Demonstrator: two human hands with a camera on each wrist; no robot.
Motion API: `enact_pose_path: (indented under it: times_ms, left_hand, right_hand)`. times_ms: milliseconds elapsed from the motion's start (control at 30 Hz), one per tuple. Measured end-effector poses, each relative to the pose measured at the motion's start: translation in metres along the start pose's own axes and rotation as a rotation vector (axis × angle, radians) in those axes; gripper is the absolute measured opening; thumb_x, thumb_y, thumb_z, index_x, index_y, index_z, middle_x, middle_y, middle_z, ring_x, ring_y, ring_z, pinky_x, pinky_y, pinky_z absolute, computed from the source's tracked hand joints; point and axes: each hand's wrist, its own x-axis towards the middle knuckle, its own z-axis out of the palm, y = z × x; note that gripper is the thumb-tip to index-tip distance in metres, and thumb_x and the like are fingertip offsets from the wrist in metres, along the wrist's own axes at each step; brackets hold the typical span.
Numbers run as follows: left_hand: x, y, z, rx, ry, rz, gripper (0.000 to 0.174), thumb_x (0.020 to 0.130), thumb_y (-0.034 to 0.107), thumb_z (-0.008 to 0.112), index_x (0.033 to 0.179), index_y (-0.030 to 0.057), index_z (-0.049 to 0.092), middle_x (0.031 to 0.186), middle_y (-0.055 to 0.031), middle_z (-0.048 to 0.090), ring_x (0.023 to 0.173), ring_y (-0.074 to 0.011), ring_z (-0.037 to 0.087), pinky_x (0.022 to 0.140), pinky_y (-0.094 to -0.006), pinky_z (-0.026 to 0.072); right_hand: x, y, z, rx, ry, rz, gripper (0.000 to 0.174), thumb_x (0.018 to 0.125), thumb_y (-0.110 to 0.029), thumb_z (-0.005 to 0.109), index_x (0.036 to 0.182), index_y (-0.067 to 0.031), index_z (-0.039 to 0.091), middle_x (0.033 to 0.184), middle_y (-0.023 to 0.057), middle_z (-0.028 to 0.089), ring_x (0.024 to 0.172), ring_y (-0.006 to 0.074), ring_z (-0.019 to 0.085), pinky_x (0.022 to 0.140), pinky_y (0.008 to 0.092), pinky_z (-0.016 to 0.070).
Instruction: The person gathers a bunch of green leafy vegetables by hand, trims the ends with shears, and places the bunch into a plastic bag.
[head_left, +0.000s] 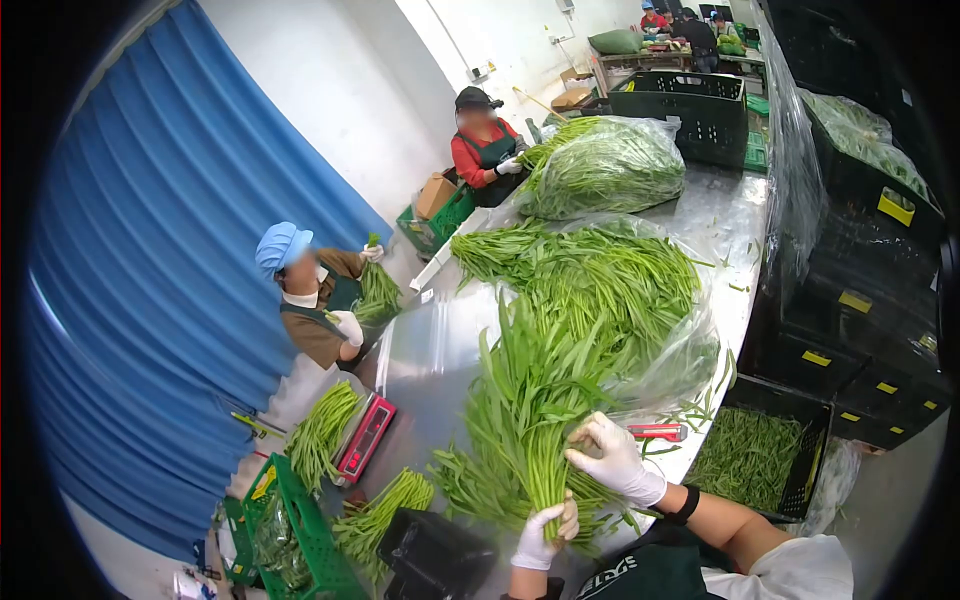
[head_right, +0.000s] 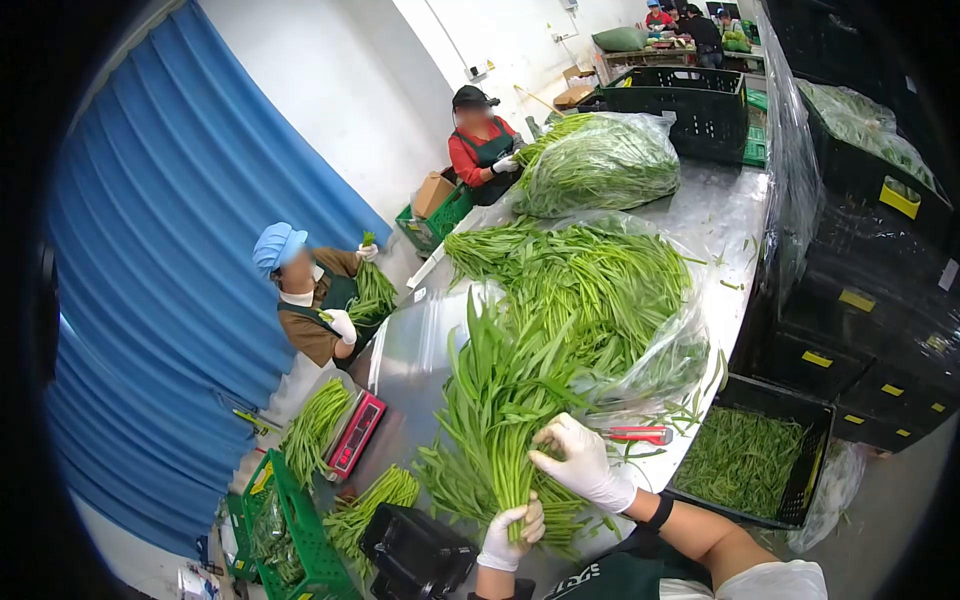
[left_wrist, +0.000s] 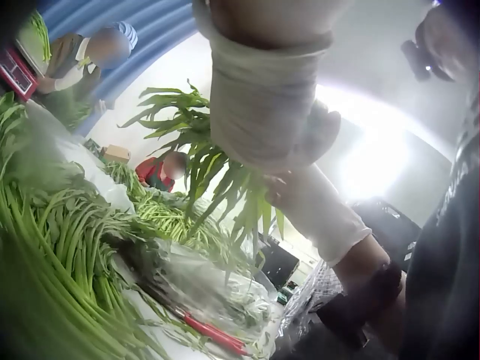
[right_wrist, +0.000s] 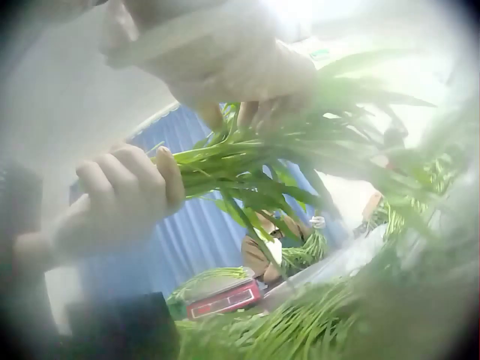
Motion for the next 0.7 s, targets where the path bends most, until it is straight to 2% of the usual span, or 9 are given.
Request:
enact_pose_path:
  times_ms: [100, 133, 233, 267, 333, 433, 533, 633, 700]
  left_hand:
    - [-0.001, 0.000, 0.006, 0.115, 0.024, 0.026, 0.029, 0.084, 0.012, 0.053, 0.110, -0.0005, 0.048, 0.074, -0.0055, 0.049, 0.050, -0.0107, 0.039, 0.048, -0.0248, 0.0357]
    - [-0.001, -0.001, 0.006, 0.127, 0.019, 0.038, 0.031, 0.083, 0.014, 0.053, 0.110, -0.0003, 0.049, 0.077, -0.0065, 0.052, 0.052, -0.0109, 0.042, 0.049, -0.0254, 0.0370]
    - [0.000, 0.001, 0.007, 0.151, 0.018, 0.057, 0.034, 0.082, 0.018, 0.053, 0.110, 0.0000, 0.050, 0.081, -0.0084, 0.056, 0.053, -0.0111, 0.044, 0.051, -0.0263, 0.0384]
    - [0.000, 0.001, 0.007, 0.163, 0.025, 0.061, 0.034, 0.082, 0.020, 0.053, 0.109, 0.0000, 0.050, 0.082, -0.0093, 0.057, 0.054, -0.0111, 0.045, 0.051, -0.0266, 0.0385]
    - [0.001, -0.001, -0.003, 0.164, 0.024, 0.060, 0.035, 0.081, 0.020, 0.052, 0.109, -0.0004, 0.050, 0.082, -0.0096, 0.057, 0.054, -0.0115, 0.045, 0.051, -0.0271, 0.0386]
    - [0.001, -0.003, 0.002, 0.198, 0.076, 0.060, 0.037, 0.081, 0.022, 0.052, 0.110, -0.0002, 0.048, 0.080, -0.0086, 0.055, 0.054, -0.0118, 0.044, 0.053, -0.0271, 0.0375]
    - [0.002, -0.004, 0.006, 0.236, 0.142, 0.071, 0.036, 0.081, 0.022, 0.052, 0.109, 0.0003, 0.047, 0.078, -0.0071, 0.053, 0.054, -0.0118, 0.043, 0.054, -0.0270, 0.0364]
    - [0.003, -0.005, 0.007, 0.239, 0.160, 0.090, 0.033, 0.081, 0.022, 0.051, 0.105, 0.0000, 0.048, 0.076, -0.0067, 0.051, 0.055, -0.0122, 0.043, 0.055, -0.0276, 0.0369]
    - [0.004, -0.007, 0.006, 0.236, 0.166, 0.097, 0.032, 0.081, 0.022, 0.051, 0.104, -0.0001, 0.048, 0.076, -0.0064, 0.051, 0.055, -0.0125, 0.043, 0.055, -0.0278, 0.0372]
  right_hand:
    - [0.005, 0.000, -0.002, -0.253, -0.026, -0.336, 0.025, 0.074, -0.030, 0.071, 0.086, -0.0101, 0.062, 0.081, 0.0077, 0.057, 0.069, 0.0192, 0.059, 0.060, 0.0294, 0.0472]
    - [0.004, -0.001, -0.003, -0.255, -0.024, -0.336, 0.025, 0.074, -0.030, 0.071, 0.086, -0.0101, 0.062, 0.081, 0.0077, 0.057, 0.069, 0.0192, 0.059, 0.060, 0.0294, 0.0472]
    - [0.003, -0.017, -0.016, -0.140, -0.390, -0.068, 0.026, 0.075, -0.030, 0.069, 0.091, -0.0106, 0.064, 0.080, 0.0068, 0.061, 0.068, 0.0221, 0.062, 0.059, 0.0322, 0.0480]
    - [0.003, -0.013, -0.014, -0.141, -0.392, -0.069, 0.026, 0.075, -0.030, 0.069, 0.091, -0.0106, 0.064, 0.080, 0.0068, 0.061, 0.068, 0.0221, 0.062, 0.059, 0.0322, 0.0480]
    - [0.002, -0.002, -0.009, -0.262, -0.312, -0.382, 0.024, 0.073, -0.029, 0.070, 0.090, -0.0122, 0.066, 0.077, 0.0056, 0.059, 0.066, 0.0215, 0.061, 0.058, 0.0318, 0.0474]
    - [0.003, 0.000, -0.011, -0.427, -0.294, -0.583, 0.017, 0.072, -0.026, 0.068, 0.081, -0.0118, 0.064, 0.072, 0.0044, 0.054, 0.062, 0.0212, 0.058, 0.054, 0.0328, 0.0453]
    - [0.003, 0.000, -0.010, -0.568, -0.280, -0.702, 0.014, 0.072, -0.024, 0.065, 0.071, -0.0117, 0.059, 0.069, 0.0035, 0.049, 0.058, 0.0210, 0.054, 0.051, 0.0338, 0.0429]
    - [-0.004, -0.004, -0.014, -0.756, -0.332, -0.725, 0.018, 0.076, -0.023, 0.063, 0.065, -0.0122, 0.053, 0.068, 0.0034, 0.048, 0.057, 0.0207, 0.052, 0.050, 0.0339, 0.0413]
    - [-0.009, -0.003, -0.010, -0.686, -0.320, -0.656, 0.016, 0.076, -0.023, 0.062, 0.068, -0.0113, 0.056, 0.068, 0.0044, 0.050, 0.057, 0.0215, 0.054, 0.050, 0.0339, 0.0427]
